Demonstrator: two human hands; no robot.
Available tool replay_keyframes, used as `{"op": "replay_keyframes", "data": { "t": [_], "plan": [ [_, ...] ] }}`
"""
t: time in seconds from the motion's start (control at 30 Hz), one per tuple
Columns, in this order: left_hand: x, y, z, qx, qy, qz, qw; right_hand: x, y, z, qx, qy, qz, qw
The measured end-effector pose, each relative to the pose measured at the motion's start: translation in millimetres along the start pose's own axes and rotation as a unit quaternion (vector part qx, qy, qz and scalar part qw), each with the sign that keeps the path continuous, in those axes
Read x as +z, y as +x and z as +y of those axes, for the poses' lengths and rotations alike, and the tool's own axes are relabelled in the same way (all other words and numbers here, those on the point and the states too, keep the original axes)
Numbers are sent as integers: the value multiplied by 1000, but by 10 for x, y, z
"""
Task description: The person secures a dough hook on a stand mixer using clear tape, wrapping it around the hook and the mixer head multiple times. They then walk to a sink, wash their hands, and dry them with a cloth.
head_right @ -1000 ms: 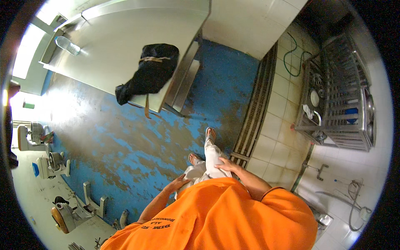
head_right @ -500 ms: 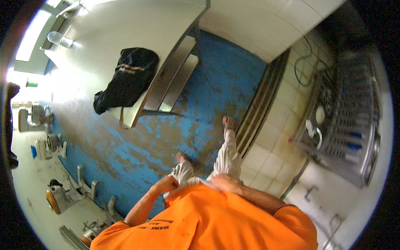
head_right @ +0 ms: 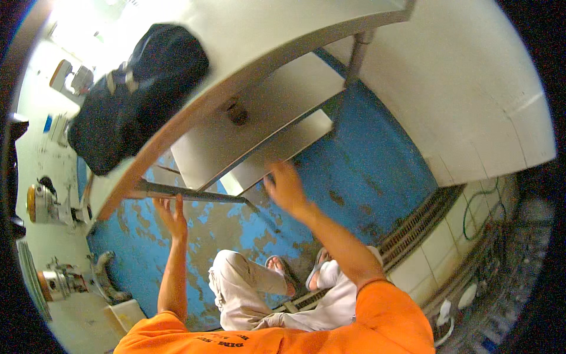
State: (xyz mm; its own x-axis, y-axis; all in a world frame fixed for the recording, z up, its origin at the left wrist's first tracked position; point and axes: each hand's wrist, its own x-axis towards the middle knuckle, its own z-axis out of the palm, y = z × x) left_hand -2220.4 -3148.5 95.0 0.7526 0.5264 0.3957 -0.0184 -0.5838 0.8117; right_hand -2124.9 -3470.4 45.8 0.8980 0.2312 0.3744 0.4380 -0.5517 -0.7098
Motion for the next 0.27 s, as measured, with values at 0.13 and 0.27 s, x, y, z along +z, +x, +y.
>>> {"op": "replay_keyframes", "data": {
  "t": [0.13,0.27],
  "plan": [
    [431,205,-263,-40,-73,58,995,219,1343,210,-89,-52,106,989],
    [572,181,-316,13,-123,146,982,272,1695,-61,-36,101,8,994]
  ]
}}
